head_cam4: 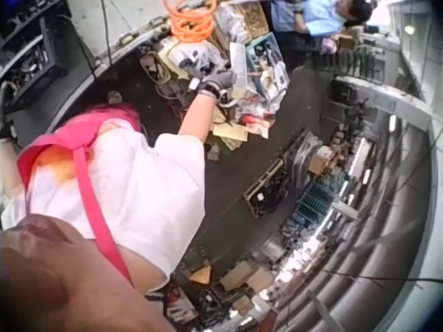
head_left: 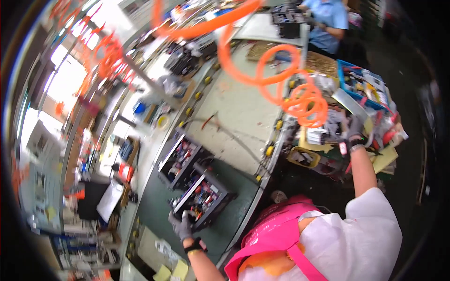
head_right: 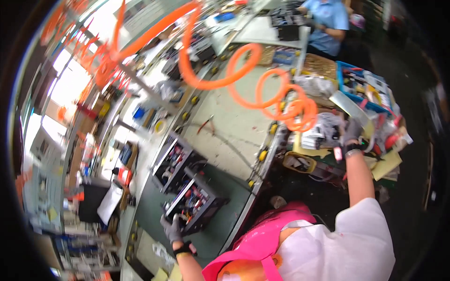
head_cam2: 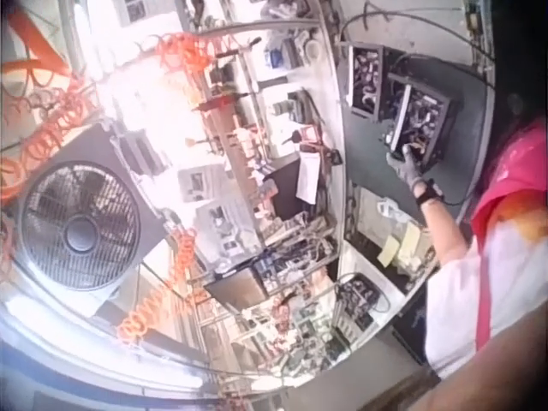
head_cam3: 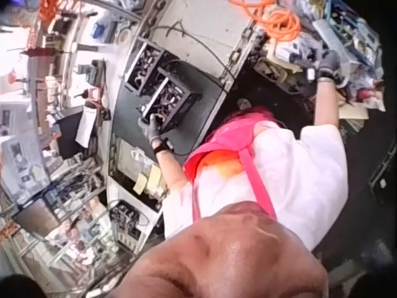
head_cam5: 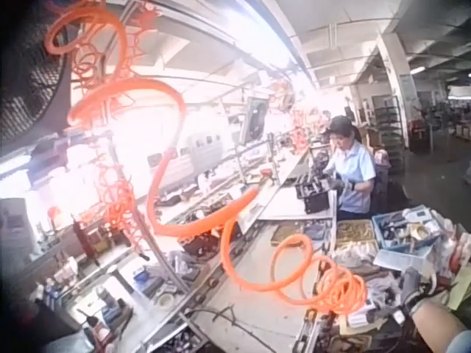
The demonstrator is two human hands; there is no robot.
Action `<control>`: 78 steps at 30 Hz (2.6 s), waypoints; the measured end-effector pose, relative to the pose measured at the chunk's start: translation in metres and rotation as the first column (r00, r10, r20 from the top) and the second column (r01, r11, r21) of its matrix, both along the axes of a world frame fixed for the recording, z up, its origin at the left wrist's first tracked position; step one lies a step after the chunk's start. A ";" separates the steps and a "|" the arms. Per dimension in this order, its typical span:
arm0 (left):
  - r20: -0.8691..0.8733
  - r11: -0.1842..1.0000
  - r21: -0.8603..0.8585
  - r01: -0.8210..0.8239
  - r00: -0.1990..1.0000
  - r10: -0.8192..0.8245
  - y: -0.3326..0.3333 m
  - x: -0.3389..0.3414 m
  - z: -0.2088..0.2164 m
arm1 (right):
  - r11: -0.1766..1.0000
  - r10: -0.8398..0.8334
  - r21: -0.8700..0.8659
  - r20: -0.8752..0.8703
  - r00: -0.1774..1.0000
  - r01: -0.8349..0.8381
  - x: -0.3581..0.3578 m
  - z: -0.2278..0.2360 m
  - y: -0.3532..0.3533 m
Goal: Assembling components and a front panel onto an electronic inverter chassis on a factory assembly line.
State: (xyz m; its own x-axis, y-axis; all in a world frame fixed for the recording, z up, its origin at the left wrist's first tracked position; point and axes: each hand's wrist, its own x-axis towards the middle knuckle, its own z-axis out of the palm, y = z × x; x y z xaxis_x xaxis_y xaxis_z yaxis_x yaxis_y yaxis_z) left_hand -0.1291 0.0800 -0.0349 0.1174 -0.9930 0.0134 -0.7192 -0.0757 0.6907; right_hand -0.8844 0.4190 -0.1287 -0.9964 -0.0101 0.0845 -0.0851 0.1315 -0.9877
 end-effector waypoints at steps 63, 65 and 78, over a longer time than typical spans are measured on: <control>-0.335 0.516 0.296 -0.804 0.418 0.844 0.217 0.252 -0.095 | -0.151 0.988 0.120 0.051 -0.146 -0.981 0.329 0.003 -0.647; -0.283 0.518 0.260 -0.815 0.448 0.848 0.202 0.267 -0.117 | -0.170 0.979 -0.045 0.105 -0.174 -0.984 0.333 0.011 -0.638; -0.080 0.377 0.315 -0.871 0.371 0.925 0.142 0.319 -0.152 | -0.037 0.979 -0.223 0.188 -0.080 -0.974 0.393 0.086 -0.577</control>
